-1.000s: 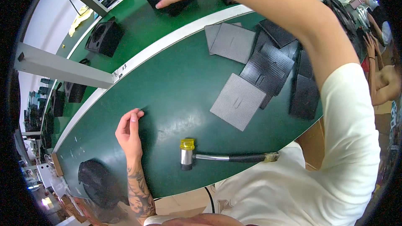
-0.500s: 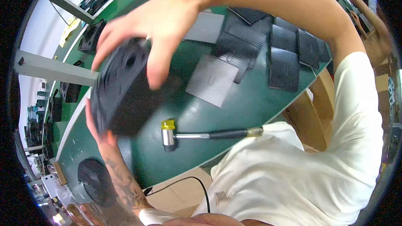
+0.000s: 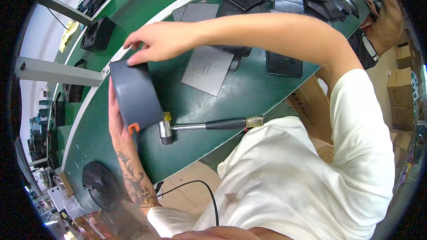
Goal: The person assembles small black electronic devices by placing textured black sheets onto their surfaces and tapping them into place with a rubber mallet. They repeatedly pick up the device, align the sheets, and use the mallet to secure them, then set the device aside and repeat the process with additional units.
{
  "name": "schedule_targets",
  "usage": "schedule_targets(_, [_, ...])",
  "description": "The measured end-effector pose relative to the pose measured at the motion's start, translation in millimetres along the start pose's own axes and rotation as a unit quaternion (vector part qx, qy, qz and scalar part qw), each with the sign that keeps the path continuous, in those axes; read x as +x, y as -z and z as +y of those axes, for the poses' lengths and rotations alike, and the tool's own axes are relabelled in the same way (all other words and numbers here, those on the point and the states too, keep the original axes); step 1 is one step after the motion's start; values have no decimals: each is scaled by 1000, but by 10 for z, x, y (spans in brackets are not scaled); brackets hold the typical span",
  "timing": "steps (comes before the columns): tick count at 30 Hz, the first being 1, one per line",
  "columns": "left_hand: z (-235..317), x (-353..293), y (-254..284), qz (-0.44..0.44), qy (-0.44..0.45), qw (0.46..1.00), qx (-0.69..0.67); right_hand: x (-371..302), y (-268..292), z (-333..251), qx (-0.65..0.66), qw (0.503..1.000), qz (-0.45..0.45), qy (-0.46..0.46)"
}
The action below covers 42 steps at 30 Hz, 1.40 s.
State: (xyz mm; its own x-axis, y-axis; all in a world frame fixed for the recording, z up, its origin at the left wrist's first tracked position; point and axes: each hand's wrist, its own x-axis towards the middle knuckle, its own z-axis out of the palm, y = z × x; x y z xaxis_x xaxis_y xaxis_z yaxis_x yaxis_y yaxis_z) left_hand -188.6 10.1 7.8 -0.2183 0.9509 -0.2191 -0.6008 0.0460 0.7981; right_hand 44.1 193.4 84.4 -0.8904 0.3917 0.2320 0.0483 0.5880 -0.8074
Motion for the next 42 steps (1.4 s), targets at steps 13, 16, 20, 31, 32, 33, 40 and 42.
schedule_targets(13, [-28,-92,-383,121,-161,964,175,-760,379,60,-348,857,-371,84])
schedule_targets(16, [-72,-90,-267,137,-293,905,277,-711,406,-42,-259,908,-314,99])
schedule_targets(20, [54,-303,-587,-52,-474,806,351,-668,551,-469,-44,964,-261,24])
schedule_targets(31, [36,-427,-860,41,-238,961,136,-158,140,-656,-282,927,52,244])
schedule_targets(32, [44,-431,-872,54,-230,964,121,-184,71,-742,-311,900,21,303])
schedule_targets(33, [27,-427,-840,47,-247,959,133,-225,-53,-750,-321,906,-23,276])
schedule_targets(40, [63,-452,-763,58,-237,968,59,-92,-328,-737,-343,892,-17,294])
schedule_targets(42, [95,-467,-809,60,-237,969,47,-52,-346,-718,-321,894,-6,312])
